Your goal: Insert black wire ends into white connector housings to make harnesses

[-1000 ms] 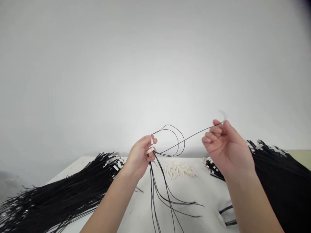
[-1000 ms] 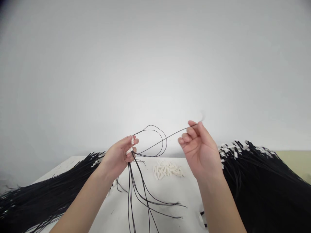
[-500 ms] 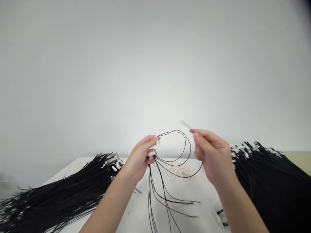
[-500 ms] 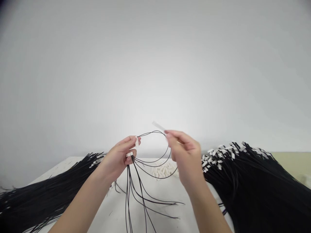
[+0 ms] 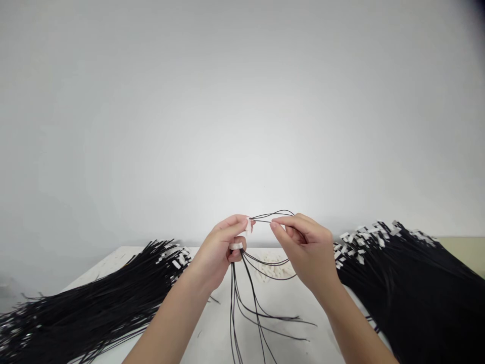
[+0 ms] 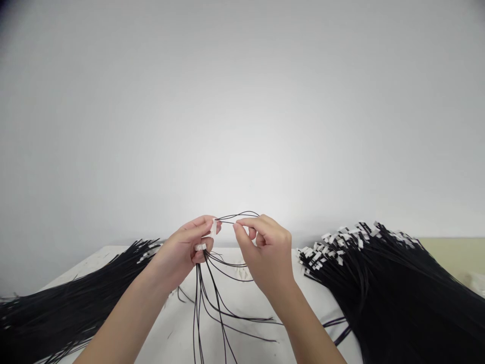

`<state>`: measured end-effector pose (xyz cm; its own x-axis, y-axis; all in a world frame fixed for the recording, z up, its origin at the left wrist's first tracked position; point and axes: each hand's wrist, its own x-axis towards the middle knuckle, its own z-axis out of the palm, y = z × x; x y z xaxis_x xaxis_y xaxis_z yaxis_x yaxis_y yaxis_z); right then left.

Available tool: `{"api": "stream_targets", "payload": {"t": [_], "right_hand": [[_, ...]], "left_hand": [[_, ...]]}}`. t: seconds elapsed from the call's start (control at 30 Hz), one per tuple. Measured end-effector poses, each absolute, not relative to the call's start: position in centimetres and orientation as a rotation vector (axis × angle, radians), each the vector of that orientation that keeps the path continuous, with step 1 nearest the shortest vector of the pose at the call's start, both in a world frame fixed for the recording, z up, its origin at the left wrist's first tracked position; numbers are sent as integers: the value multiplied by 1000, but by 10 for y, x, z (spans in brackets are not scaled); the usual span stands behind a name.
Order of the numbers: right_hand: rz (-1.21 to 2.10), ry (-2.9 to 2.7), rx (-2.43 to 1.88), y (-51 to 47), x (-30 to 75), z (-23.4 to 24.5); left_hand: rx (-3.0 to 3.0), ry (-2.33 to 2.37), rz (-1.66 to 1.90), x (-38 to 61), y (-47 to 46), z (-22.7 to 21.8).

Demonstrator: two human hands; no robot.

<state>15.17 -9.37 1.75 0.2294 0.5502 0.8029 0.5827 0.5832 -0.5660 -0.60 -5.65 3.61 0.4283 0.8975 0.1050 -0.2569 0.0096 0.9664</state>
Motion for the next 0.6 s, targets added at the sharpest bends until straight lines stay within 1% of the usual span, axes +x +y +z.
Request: {"api": "stream_targets", "payload": {"t": [0.6], "right_hand": [[-187, -1589, -1024, -98, 152, 20]], "left_hand": [[1303, 719, 1007, -6, -59, 37]]}}
